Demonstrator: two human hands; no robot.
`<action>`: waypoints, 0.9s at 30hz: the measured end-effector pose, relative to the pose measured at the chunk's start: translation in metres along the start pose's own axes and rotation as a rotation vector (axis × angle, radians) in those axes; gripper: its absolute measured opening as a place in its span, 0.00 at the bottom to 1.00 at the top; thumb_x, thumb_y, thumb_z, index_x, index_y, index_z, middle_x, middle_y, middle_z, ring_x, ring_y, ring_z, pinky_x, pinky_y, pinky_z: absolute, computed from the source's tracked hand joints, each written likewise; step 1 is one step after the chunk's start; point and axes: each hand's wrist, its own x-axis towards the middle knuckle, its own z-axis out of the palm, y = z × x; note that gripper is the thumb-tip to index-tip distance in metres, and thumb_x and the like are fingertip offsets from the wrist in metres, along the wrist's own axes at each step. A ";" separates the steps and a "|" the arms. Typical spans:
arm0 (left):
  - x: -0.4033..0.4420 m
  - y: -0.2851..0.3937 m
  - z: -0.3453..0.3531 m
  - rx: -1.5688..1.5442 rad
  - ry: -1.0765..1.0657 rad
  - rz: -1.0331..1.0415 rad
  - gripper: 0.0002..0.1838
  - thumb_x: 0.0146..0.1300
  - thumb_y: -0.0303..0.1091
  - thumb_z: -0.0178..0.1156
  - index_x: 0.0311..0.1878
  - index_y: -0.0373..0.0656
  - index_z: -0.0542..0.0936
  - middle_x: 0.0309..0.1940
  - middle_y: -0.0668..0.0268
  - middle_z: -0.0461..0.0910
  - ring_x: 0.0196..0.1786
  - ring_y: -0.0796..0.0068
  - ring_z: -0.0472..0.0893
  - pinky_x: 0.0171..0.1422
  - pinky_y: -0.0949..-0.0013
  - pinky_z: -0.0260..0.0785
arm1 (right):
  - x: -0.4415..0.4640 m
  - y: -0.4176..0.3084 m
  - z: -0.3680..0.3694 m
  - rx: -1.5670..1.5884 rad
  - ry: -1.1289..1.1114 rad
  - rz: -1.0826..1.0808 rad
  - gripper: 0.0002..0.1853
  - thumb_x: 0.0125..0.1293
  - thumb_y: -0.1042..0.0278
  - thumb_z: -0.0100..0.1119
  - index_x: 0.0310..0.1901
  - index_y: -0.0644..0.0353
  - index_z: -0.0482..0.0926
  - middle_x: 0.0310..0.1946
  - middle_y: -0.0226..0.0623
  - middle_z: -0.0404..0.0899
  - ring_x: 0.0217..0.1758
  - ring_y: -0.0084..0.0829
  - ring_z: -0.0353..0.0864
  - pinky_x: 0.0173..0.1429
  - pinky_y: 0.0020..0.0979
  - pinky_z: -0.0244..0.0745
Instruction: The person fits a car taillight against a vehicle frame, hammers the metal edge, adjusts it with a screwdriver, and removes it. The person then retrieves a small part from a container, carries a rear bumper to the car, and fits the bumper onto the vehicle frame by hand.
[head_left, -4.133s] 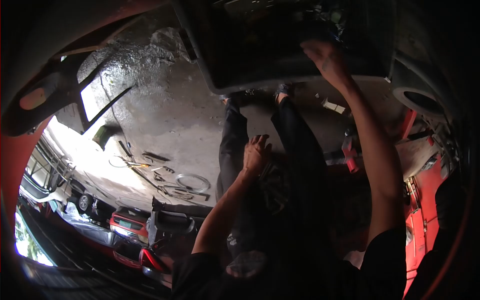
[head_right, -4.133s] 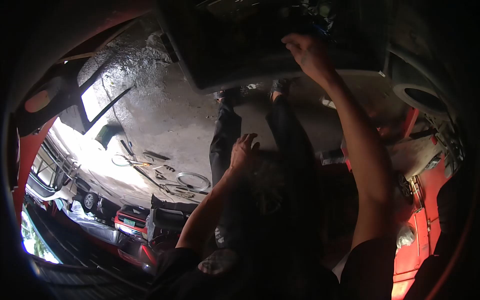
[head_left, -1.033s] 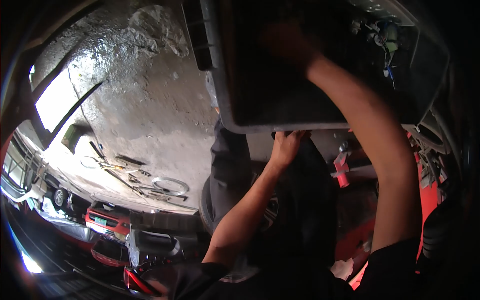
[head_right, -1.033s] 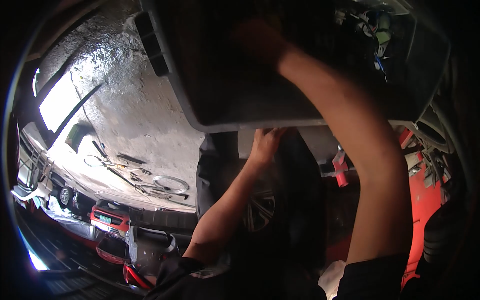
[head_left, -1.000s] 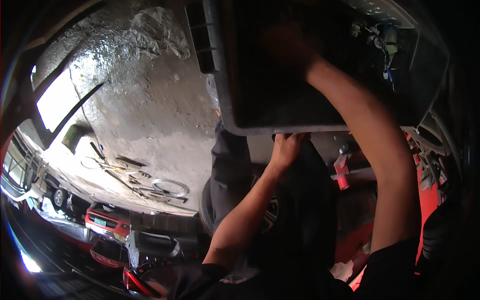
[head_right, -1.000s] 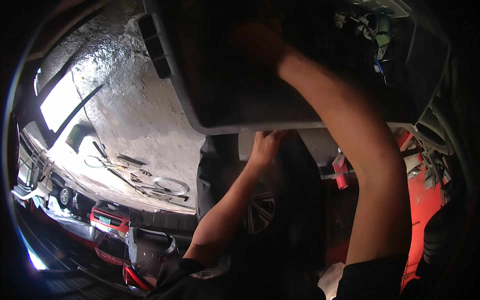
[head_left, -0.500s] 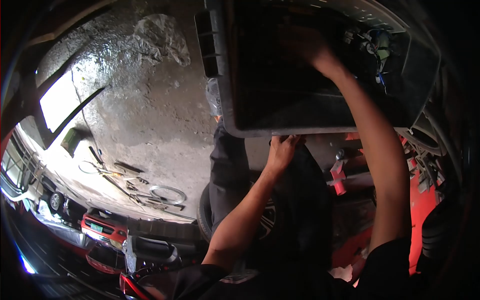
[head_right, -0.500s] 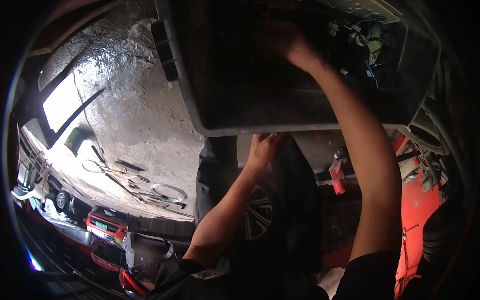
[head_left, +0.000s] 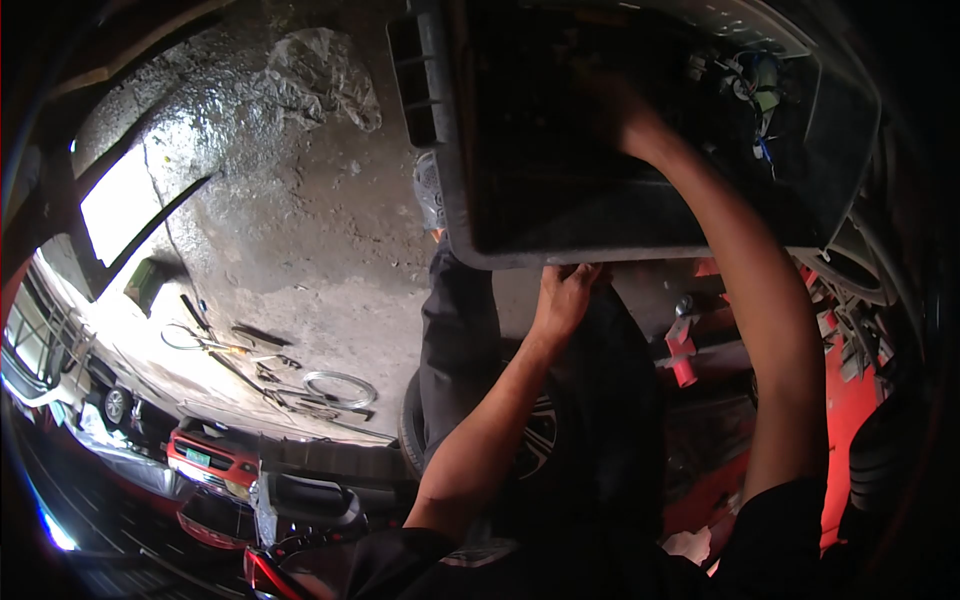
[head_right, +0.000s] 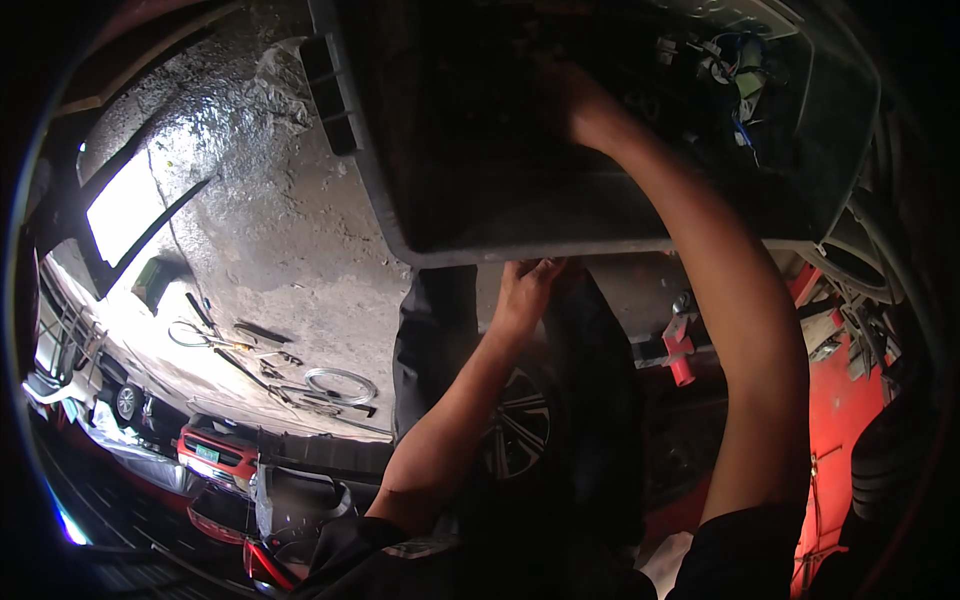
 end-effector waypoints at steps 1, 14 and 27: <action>0.000 0.001 -0.001 0.010 -0.001 -0.011 0.12 0.75 0.32 0.56 0.52 0.31 0.81 0.43 0.60 0.85 0.46 0.69 0.85 0.52 0.64 0.79 | 0.003 0.004 0.004 -0.057 0.039 -0.046 0.14 0.72 0.66 0.57 0.53 0.64 0.81 0.47 0.51 0.85 0.49 0.51 0.85 0.54 0.43 0.80; -0.009 0.024 -0.002 0.140 0.032 -0.024 0.14 0.72 0.34 0.57 0.51 0.33 0.82 0.44 0.60 0.84 0.48 0.67 0.83 0.55 0.64 0.74 | 0.004 0.018 0.013 -0.259 0.115 -0.104 0.21 0.69 0.69 0.57 0.63 0.61 0.75 0.52 0.53 0.83 0.55 0.51 0.84 0.58 0.45 0.80; -0.006 0.034 -0.010 0.132 0.093 0.007 0.15 0.70 0.34 0.59 0.55 0.36 0.82 0.48 0.59 0.84 0.50 0.66 0.84 0.53 0.63 0.77 | -0.049 -0.024 -0.027 -0.396 -0.075 -0.080 0.17 0.63 0.75 0.59 0.54 0.67 0.81 0.46 0.55 0.83 0.51 0.55 0.81 0.57 0.45 0.78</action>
